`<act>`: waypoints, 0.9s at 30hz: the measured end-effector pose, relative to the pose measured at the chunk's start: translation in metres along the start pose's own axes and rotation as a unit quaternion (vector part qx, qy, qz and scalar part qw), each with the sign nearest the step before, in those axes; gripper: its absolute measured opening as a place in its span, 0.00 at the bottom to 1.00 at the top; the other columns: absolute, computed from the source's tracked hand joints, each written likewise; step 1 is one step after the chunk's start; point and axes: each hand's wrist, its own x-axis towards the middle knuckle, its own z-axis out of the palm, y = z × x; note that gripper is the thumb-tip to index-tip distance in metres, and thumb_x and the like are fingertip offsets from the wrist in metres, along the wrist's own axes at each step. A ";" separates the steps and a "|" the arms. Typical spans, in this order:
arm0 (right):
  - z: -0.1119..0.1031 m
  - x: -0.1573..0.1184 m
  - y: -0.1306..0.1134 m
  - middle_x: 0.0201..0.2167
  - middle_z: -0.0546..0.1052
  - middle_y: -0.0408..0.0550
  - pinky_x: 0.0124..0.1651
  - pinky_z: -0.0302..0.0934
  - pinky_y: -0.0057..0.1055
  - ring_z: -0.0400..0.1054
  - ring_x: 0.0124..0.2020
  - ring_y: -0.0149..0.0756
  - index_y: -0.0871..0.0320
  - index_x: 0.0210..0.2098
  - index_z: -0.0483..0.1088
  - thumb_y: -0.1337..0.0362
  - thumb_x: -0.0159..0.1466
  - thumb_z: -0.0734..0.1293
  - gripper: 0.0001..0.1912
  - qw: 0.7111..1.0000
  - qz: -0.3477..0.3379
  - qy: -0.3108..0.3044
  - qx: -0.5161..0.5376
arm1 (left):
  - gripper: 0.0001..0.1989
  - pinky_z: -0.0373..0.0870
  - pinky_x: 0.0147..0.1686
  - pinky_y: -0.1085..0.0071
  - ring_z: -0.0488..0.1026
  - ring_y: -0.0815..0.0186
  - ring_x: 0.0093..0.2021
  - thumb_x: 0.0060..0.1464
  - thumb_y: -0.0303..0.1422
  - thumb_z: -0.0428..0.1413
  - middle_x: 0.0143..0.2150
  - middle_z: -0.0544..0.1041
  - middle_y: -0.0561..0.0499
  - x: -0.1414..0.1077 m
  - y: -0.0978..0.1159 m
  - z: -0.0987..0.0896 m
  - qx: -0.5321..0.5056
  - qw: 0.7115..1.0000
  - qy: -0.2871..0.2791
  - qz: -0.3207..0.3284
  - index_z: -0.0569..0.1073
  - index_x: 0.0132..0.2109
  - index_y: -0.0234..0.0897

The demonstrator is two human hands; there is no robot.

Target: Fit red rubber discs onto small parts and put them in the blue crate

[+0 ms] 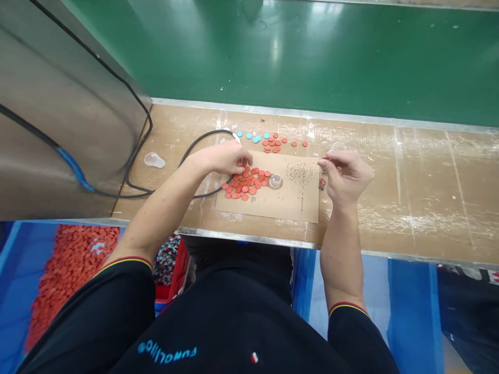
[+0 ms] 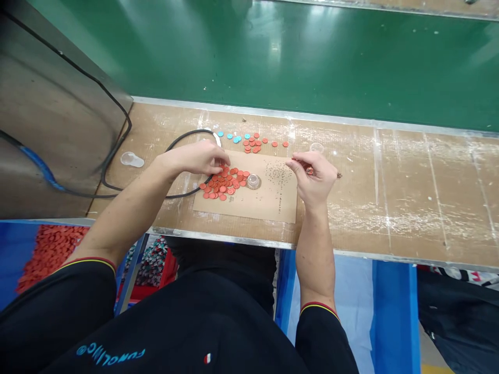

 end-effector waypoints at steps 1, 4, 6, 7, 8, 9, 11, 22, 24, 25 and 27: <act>0.000 0.000 0.000 0.26 0.82 0.39 0.28 0.67 0.34 0.73 0.24 0.32 0.48 0.33 0.80 0.46 0.62 0.77 0.14 1.000 -0.004 0.002 0.005 | 0.09 0.70 0.35 0.66 0.74 0.65 0.30 0.48 0.34 0.63 0.31 0.81 0.49 -0.005 -0.001 0.001 -0.075 0.996 0.043 -0.001 0.83 0.38 0.40; -0.001 0.000 0.000 0.26 0.82 0.39 0.28 0.67 0.35 0.73 0.25 0.33 0.47 0.33 0.80 0.45 0.61 0.78 0.14 1.000 -0.004 0.003 0.005 | 0.14 0.72 0.32 0.65 0.73 0.67 0.28 0.46 0.45 0.66 0.29 0.77 0.50 -0.015 0.000 0.014 -0.348 0.907 0.238 -0.011 0.79 0.35 0.40; -0.001 -0.001 0.000 0.26 0.81 0.39 0.28 0.67 0.35 0.74 0.25 0.33 0.47 0.33 0.80 0.46 0.60 0.79 0.14 1.000 -0.002 0.000 0.003 | 0.19 0.70 0.28 0.67 0.68 0.70 0.24 0.43 0.49 0.68 0.25 0.70 0.55 -0.016 0.004 0.027 -0.462 0.825 0.325 -0.019 0.72 0.32 0.42; -0.001 -0.001 0.000 0.26 0.81 0.39 0.28 0.68 0.35 0.74 0.25 0.33 0.47 0.33 0.80 0.46 0.61 0.79 0.13 1.000 -0.002 0.000 0.001 | 0.21 0.69 0.27 0.68 0.67 0.71 0.23 0.41 0.50 0.68 0.24 0.68 0.56 -0.016 0.006 0.032 -0.482 0.808 0.337 -0.030 0.70 0.31 0.41; -0.001 -0.001 0.000 0.26 0.81 0.39 0.29 0.68 0.36 0.74 0.25 0.33 0.47 0.33 0.80 0.47 0.61 0.79 0.13 1.000 -0.001 0.000 -0.001 | 0.23 0.68 0.27 0.69 0.67 0.71 0.23 0.40 0.50 0.69 0.25 0.68 0.56 -0.015 0.009 0.037 -0.486 0.804 0.341 -0.040 0.68 0.31 0.41; -0.001 -0.001 0.000 0.26 0.81 0.39 0.29 0.68 0.35 0.74 0.25 0.33 0.47 0.33 0.80 0.47 0.62 0.78 0.13 1.000 0.001 -0.001 -0.005 | 0.23 0.69 0.27 0.69 0.67 0.71 0.24 0.41 0.51 0.69 0.26 0.68 0.56 -0.015 0.012 0.039 -0.477 0.806 0.346 -0.049 0.68 0.31 0.41; 0.000 -0.001 -0.001 0.26 0.81 0.39 0.29 0.68 0.35 0.73 0.25 0.32 0.48 0.32 0.80 0.47 0.62 0.78 0.13 1.000 0.005 -0.003 -0.014 | 0.20 0.70 0.29 0.68 0.69 0.70 0.27 0.45 0.50 0.67 0.28 0.71 0.54 -0.020 0.019 0.041 -0.443 0.816 0.368 -0.052 0.70 0.33 0.42; -0.011 -0.001 0.003 0.30 0.79 0.40 0.38 0.74 0.39 0.74 0.32 0.34 0.47 0.37 0.78 0.44 0.66 0.74 0.14 0.996 0.053 -0.050 -0.043 | 0.10 0.75 0.34 0.68 0.78 0.66 0.34 0.68 0.31 0.55 0.36 0.82 0.48 -0.068 0.108 0.086 -0.050 0.970 0.215 0.103 0.81 0.40 0.40; -0.014 -0.001 0.005 0.31 0.79 0.40 0.40 0.75 0.39 0.75 0.33 0.34 0.47 0.38 0.78 0.45 0.67 0.73 0.14 0.995 0.060 -0.054 -0.058 | 0.13 0.72 0.31 0.68 0.75 0.66 0.31 0.69 0.30 0.52 0.35 0.81 0.48 -0.056 0.122 0.099 0.026 0.971 0.203 0.127 0.81 0.40 0.39; -0.016 0.000 0.008 0.32 0.79 0.40 0.40 0.75 0.39 0.75 0.34 0.34 0.47 0.39 0.78 0.45 0.67 0.73 0.14 0.995 0.062 -0.049 -0.064 | 0.13 0.71 0.31 0.67 0.75 0.65 0.31 0.70 0.30 0.52 0.35 0.81 0.47 -0.049 0.128 0.104 0.056 0.970 0.195 0.134 0.81 0.40 0.38; -0.021 0.001 0.015 0.34 0.79 0.41 0.41 0.75 0.38 0.76 0.35 0.34 0.47 0.42 0.77 0.45 0.69 0.71 0.14 0.996 0.062 -0.021 -0.067 | 0.15 0.71 0.30 0.66 0.76 0.64 0.32 0.71 0.31 0.50 0.36 0.81 0.46 -0.036 0.141 0.105 0.089 0.968 0.181 0.147 0.81 0.40 0.37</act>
